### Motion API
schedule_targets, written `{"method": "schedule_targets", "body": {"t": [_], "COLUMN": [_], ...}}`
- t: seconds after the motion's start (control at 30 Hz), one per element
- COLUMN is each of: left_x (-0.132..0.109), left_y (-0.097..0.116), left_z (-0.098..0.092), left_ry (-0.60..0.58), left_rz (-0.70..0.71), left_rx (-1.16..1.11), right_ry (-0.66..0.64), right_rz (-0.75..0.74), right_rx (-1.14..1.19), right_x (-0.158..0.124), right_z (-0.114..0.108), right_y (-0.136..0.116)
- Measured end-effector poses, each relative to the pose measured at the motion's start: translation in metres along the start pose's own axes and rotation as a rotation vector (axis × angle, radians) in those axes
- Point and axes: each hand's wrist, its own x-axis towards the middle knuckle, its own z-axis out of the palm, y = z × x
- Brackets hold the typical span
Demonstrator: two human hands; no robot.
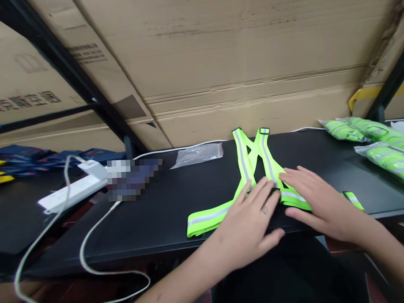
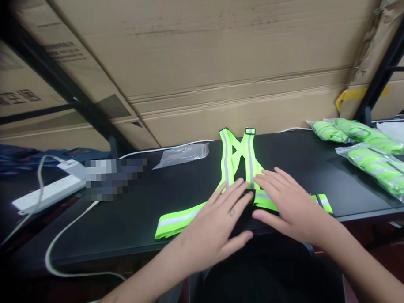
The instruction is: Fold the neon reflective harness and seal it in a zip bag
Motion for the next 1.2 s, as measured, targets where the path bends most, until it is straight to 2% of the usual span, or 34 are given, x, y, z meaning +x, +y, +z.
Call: {"method": "schedule_targets", "body": {"t": [0.13, 0.27, 0.5, 0.63, 0.83, 1.0, 1.1, 1.2], "left_x": [0.003, 0.002, 0.003, 0.004, 0.003, 0.001, 0.000, -0.001], "left_y": [0.006, 0.003, 0.004, 0.003, 0.002, 0.003, 0.005, 0.005], "left_z": [0.006, 0.011, 0.010, 0.010, 0.011, 0.014, 0.015, 0.015], "left_ry": [-0.025, -0.035, -0.083, -0.094, -0.081, -0.078, -0.068, -0.065], "left_rz": [0.029, -0.020, -0.035, -0.031, -0.001, -0.003, -0.001, 0.022], "left_rx": [-0.085, -0.113, -0.127, -0.127, -0.112, -0.081, -0.050, -0.029], "right_ry": [0.034, -0.032, 0.122, 0.158, 0.186, 0.171, 0.145, 0.163], "right_rz": [0.086, 0.184, 0.386, 0.472, 0.494, 0.613, 0.636, 0.621], "right_rx": [-0.081, 0.118, 0.327, 0.396, 0.499, 0.602, 0.678, 0.642], "right_x": [-0.040, -0.075, -0.105, -0.115, -0.106, -0.097, -0.100, -0.110], "right_z": [-0.016, -0.027, -0.029, -0.026, -0.035, -0.034, -0.028, -0.023], "right_y": [0.032, 0.061, 0.086, 0.104, 0.101, 0.086, 0.084, 0.086]}}
